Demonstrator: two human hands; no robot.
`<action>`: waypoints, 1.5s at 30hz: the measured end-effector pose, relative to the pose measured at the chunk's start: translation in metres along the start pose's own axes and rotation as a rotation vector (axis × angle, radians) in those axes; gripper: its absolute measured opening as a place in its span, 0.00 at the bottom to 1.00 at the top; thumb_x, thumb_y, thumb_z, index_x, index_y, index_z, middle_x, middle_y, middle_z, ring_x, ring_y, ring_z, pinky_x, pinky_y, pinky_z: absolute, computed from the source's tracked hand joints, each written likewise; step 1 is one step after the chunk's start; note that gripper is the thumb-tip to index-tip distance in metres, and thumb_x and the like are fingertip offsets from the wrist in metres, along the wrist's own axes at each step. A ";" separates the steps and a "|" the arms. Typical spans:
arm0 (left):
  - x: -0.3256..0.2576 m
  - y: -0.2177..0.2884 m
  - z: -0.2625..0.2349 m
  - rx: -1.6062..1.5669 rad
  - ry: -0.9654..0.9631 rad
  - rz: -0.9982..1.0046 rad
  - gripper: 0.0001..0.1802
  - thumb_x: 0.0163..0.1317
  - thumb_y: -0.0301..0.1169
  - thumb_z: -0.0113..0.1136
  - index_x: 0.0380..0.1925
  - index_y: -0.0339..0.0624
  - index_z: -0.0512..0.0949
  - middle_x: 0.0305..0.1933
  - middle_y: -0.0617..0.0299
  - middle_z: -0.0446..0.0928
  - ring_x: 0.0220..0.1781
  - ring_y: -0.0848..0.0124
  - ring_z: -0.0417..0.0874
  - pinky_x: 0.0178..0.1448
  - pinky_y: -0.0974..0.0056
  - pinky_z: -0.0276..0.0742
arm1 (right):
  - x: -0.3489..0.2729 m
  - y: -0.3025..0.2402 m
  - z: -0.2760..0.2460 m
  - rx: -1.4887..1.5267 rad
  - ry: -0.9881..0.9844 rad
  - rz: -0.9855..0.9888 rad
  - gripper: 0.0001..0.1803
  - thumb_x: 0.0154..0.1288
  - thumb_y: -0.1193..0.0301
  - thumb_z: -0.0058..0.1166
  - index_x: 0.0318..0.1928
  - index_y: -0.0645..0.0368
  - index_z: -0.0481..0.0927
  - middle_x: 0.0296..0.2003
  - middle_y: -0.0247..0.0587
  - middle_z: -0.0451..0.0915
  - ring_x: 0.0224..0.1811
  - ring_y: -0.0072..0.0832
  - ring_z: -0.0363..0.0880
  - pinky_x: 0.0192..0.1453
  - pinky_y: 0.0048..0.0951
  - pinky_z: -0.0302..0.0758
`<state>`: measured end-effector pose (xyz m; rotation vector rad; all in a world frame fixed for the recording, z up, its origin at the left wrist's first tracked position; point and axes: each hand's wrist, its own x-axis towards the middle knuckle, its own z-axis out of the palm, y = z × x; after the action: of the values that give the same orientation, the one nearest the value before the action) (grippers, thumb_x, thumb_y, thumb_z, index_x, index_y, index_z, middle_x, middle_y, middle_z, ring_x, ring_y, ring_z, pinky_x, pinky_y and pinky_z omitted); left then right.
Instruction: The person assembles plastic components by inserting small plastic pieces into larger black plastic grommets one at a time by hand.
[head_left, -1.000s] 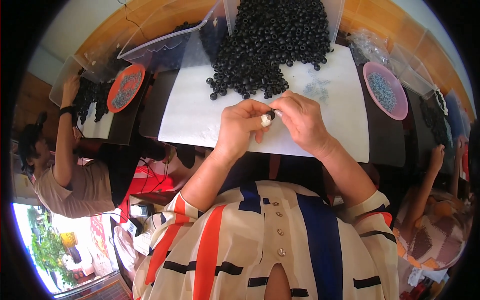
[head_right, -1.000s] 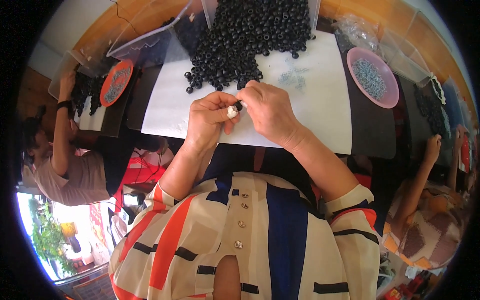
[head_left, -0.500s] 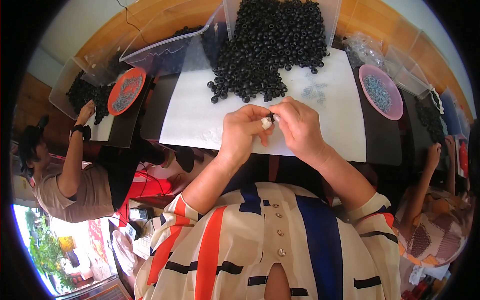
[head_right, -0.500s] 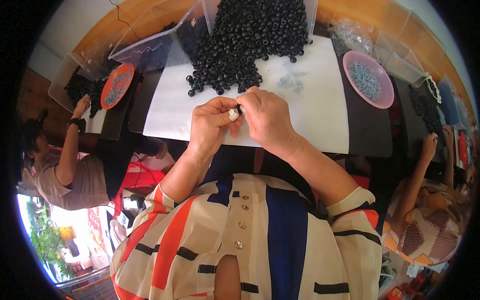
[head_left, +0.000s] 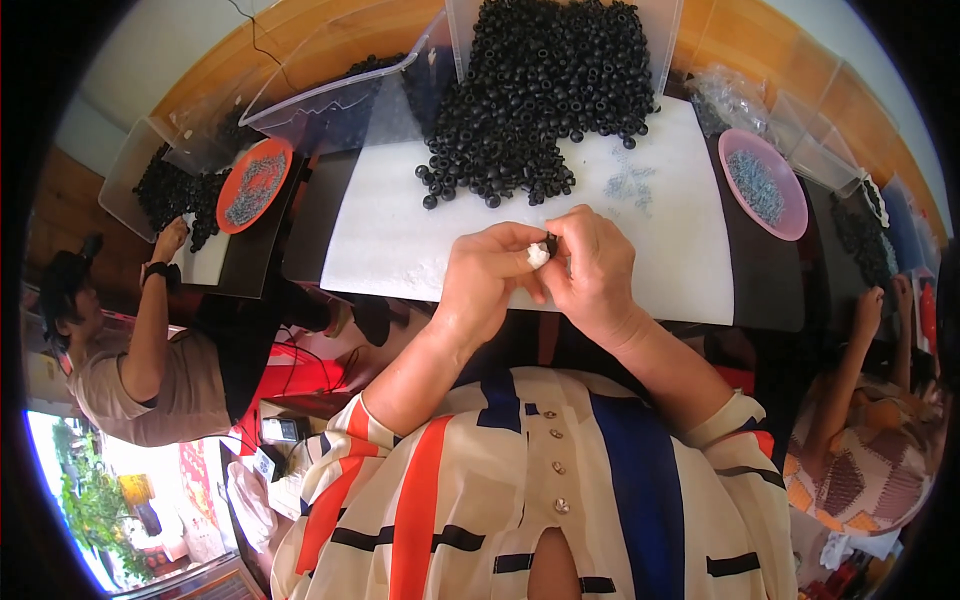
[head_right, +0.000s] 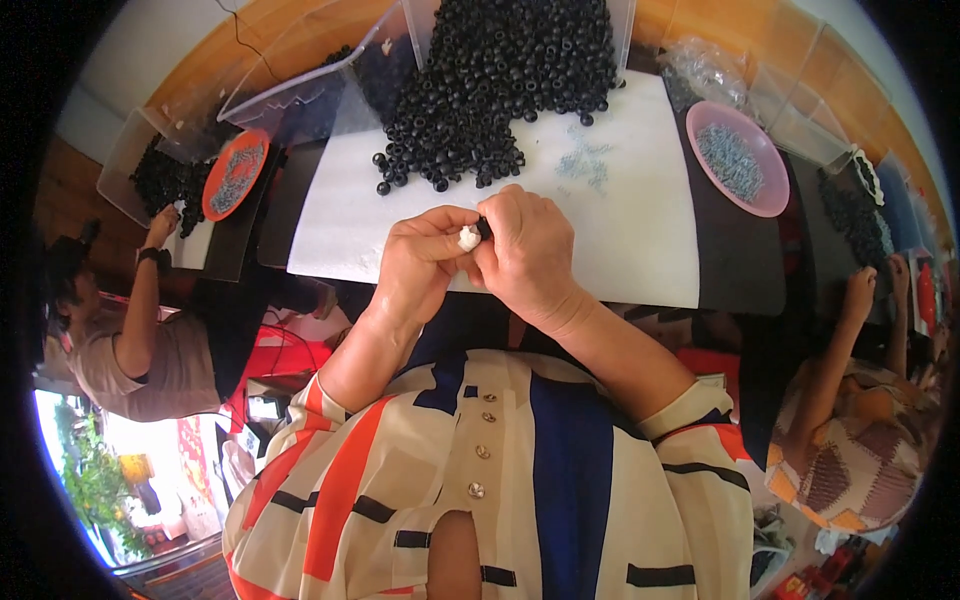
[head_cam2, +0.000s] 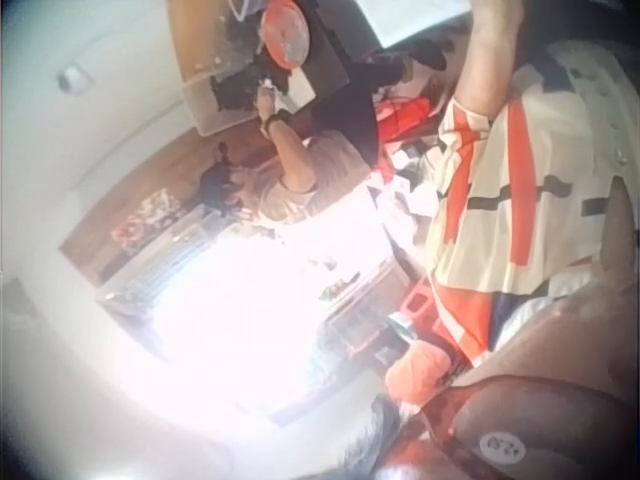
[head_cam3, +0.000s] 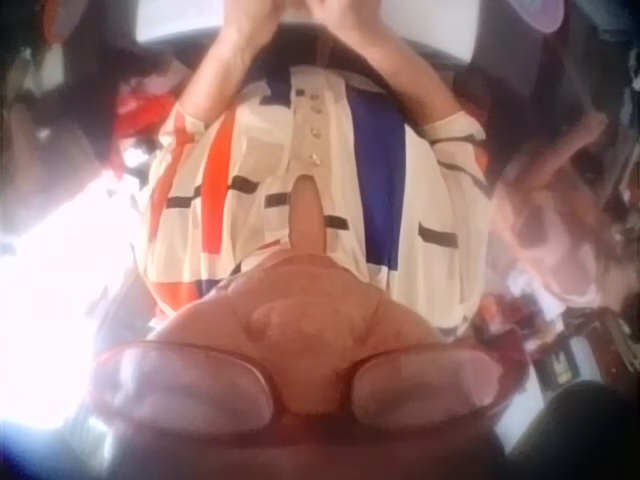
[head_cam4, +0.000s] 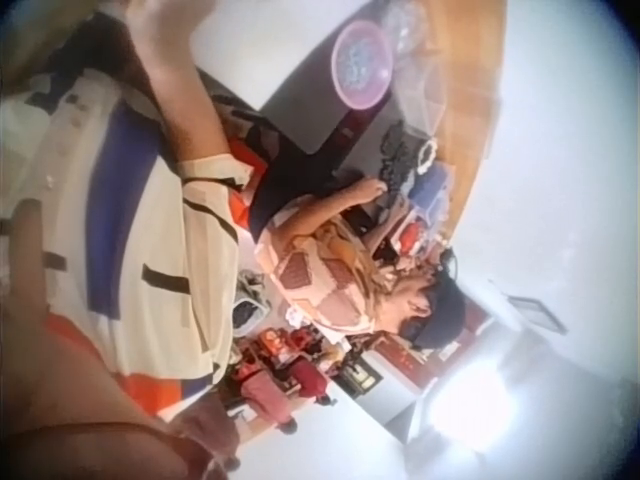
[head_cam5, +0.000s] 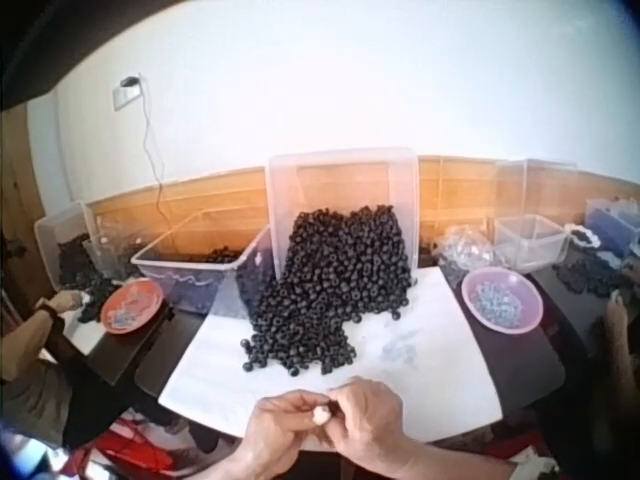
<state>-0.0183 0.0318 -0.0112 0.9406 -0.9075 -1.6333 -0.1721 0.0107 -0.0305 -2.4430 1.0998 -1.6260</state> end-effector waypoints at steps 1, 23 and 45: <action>-0.001 0.002 0.001 0.015 -0.016 -0.025 0.12 0.65 0.21 0.58 0.44 0.22 0.79 0.36 0.49 0.82 0.27 0.65 0.81 0.31 0.66 0.78 | 0.001 0.001 -0.001 0.001 0.002 0.001 0.18 0.42 0.80 0.61 0.37 0.58 0.72 0.28 0.40 0.73 0.28 0.42 0.75 0.32 0.41 0.70; -0.003 -0.006 0.006 0.083 0.035 -0.015 0.07 0.64 0.22 0.60 0.38 0.26 0.81 0.30 0.54 0.82 0.22 0.72 0.77 0.26 0.70 0.73 | -0.007 -0.002 -0.003 -0.006 -0.023 0.020 0.20 0.43 0.80 0.62 0.41 0.61 0.74 0.30 0.41 0.72 0.29 0.41 0.74 0.33 0.40 0.70; -0.004 -0.007 0.005 0.007 0.073 0.014 0.08 0.65 0.22 0.60 0.40 0.25 0.80 0.29 0.54 0.81 0.23 0.70 0.78 0.26 0.69 0.72 | 0.004 0.001 -0.004 0.071 -0.052 -0.004 0.17 0.41 0.81 0.61 0.36 0.58 0.74 0.28 0.39 0.72 0.27 0.40 0.73 0.31 0.40 0.69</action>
<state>-0.0251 0.0380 -0.0150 0.9901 -0.8688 -1.5753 -0.1753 0.0095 -0.0257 -2.4293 1.0131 -1.5652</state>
